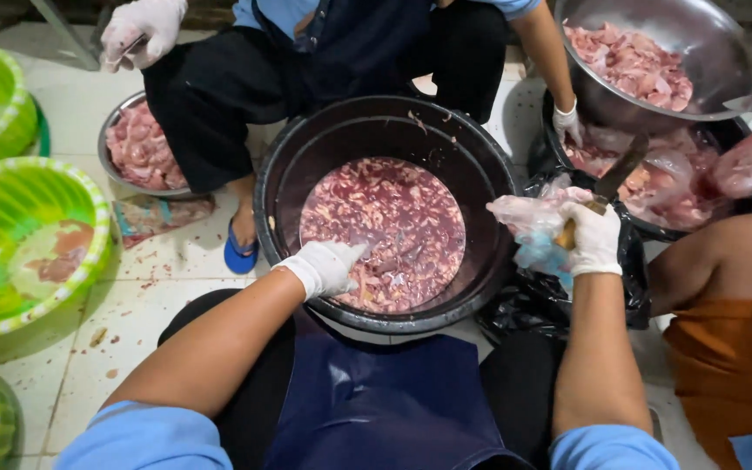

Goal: Workers are manually trimming and sorting raw chicken pieces in a production environment.

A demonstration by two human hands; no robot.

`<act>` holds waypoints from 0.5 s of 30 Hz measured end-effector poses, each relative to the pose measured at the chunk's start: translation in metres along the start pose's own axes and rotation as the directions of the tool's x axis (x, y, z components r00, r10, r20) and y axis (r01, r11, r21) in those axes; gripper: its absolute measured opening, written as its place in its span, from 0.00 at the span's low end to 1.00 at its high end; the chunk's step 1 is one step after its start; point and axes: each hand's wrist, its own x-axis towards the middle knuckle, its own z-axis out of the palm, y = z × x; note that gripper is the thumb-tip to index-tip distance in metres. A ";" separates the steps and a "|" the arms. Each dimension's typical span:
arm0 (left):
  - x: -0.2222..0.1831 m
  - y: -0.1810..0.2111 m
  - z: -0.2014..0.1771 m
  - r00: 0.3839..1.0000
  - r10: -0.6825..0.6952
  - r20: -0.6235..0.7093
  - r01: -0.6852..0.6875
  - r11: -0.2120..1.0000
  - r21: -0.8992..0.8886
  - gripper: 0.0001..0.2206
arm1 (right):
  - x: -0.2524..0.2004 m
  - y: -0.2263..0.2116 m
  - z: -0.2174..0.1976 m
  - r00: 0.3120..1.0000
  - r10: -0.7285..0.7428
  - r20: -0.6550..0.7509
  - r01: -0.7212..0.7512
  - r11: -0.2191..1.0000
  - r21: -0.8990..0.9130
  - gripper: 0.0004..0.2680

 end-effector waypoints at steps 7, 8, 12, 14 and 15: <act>0.005 0.048 -0.012 0.734 0.299 -0.610 -0.265 0.953 0.149 0.45 | -0.117 -0.080 0.043 0.981 0.108 0.160 -0.133 0.979 0.152 0.10; 0.006 0.054 -0.015 0.646 0.331 -0.688 -0.311 0.937 0.159 0.47 | -0.129 -0.087 0.054 0.969 0.107 0.223 -0.137 0.982 0.128 0.09; 0.018 0.077 -0.021 0.645 0.270 -0.715 -0.260 0.957 0.127 0.42 | -0.155 -0.073 0.083 0.918 0.142 0.370 -0.161 0.987 0.021 0.10; 0.049 0.078 -0.009 0.655 0.290 -0.698 -0.236 0.956 0.177 0.42 | -0.184 -0.088 0.102 0.876 0.236 0.420 -0.236 0.970 -0.054 0.10; 0.053 0.074 -0.011 0.649 0.281 -0.707 -0.220 0.959 0.178 0.42 | -0.173 -0.070 0.109 0.872 0.225 0.435 -0.226 0.973 -0.050 0.10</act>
